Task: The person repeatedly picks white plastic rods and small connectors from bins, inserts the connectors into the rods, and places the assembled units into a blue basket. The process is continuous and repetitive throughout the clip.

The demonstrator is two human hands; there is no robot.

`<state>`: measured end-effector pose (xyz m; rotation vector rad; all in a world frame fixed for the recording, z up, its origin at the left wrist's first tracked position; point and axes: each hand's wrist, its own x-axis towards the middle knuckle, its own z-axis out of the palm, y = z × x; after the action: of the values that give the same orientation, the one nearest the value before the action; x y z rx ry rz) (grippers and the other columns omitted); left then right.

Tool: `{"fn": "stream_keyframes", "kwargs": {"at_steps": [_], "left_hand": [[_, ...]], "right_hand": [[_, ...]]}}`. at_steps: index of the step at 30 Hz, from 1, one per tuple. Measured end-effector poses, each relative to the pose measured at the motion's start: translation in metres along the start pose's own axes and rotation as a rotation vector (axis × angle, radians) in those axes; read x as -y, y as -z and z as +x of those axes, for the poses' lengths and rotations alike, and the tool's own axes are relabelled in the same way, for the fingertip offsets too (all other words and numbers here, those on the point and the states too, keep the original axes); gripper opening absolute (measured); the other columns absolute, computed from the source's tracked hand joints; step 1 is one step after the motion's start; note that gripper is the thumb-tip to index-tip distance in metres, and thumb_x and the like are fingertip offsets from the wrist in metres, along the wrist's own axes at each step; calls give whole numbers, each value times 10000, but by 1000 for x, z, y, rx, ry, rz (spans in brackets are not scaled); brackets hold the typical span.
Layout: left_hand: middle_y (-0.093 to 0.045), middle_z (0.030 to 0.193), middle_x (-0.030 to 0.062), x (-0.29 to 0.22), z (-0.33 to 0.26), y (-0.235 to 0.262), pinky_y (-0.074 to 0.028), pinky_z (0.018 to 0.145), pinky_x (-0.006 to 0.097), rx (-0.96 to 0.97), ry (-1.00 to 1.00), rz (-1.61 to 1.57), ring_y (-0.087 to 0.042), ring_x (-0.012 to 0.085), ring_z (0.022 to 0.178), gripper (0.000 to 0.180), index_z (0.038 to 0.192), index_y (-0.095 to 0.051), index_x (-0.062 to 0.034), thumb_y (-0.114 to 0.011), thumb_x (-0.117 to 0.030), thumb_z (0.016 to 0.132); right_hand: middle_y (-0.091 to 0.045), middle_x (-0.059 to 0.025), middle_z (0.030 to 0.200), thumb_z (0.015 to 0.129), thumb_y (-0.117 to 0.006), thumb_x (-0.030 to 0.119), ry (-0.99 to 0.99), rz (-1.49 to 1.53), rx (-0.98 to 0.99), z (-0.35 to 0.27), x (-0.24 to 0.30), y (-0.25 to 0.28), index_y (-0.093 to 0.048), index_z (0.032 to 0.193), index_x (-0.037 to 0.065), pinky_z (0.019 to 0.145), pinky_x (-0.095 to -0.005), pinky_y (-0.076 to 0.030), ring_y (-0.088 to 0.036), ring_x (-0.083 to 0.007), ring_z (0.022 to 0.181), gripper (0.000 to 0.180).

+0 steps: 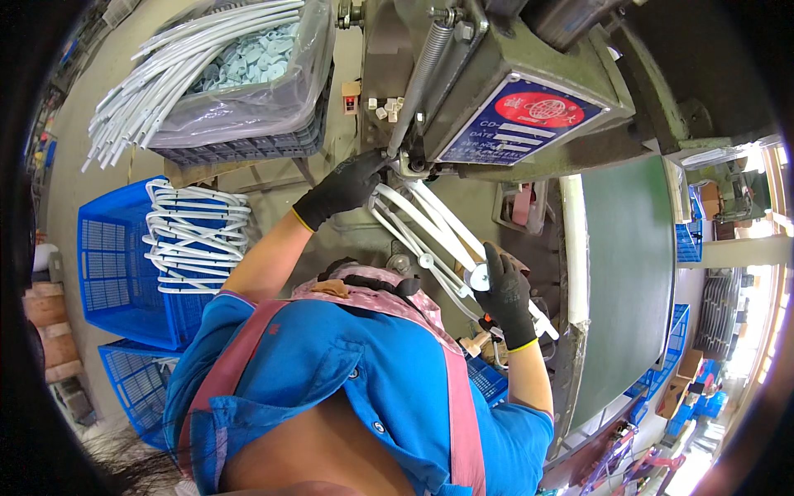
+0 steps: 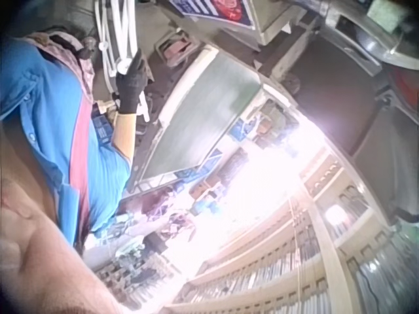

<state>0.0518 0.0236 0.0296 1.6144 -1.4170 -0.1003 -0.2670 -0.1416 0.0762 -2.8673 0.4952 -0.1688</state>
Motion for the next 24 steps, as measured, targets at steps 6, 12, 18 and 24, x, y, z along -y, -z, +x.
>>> {"fn": "stream_keyframes", "kwargs": {"at_steps": [6,12,18,24], "left_hand": [[-624,1104,206,-14,10,10,-487,890,388,87,26,11,-603,337,1039,364,1229,-536,-16,-530,-78,871],[-661,954,194,-45,-19,60,-499,818,414,426,204,-74,-636,344,930,402,1117,-627,-66,-683,-299,795],[-678,927,172,-101,-125,35,-509,740,405,707,433,180,-655,342,834,407,1136,-637,-104,-671,-339,806],[-663,891,177,-155,-105,-28,-501,676,414,469,340,-17,-644,356,769,428,1174,-575,-68,-672,-261,805]], "right_hand": [[-593,-138,975,630,-735,144,-13,-30,46,5,1,23,-468,1313,88,719,-430,-506,-610,-341,881,736],[-573,-113,884,717,-698,212,134,1,116,0,9,25,-474,1328,63,711,-412,-474,-590,-288,820,668],[-557,-7,841,788,-546,183,644,-292,48,33,-3,19,-520,1281,228,636,-296,-468,-567,-166,747,496],[-524,-25,848,740,-568,197,784,-419,-56,34,-54,133,-562,1226,207,671,-305,-454,-542,-181,788,487]]}}
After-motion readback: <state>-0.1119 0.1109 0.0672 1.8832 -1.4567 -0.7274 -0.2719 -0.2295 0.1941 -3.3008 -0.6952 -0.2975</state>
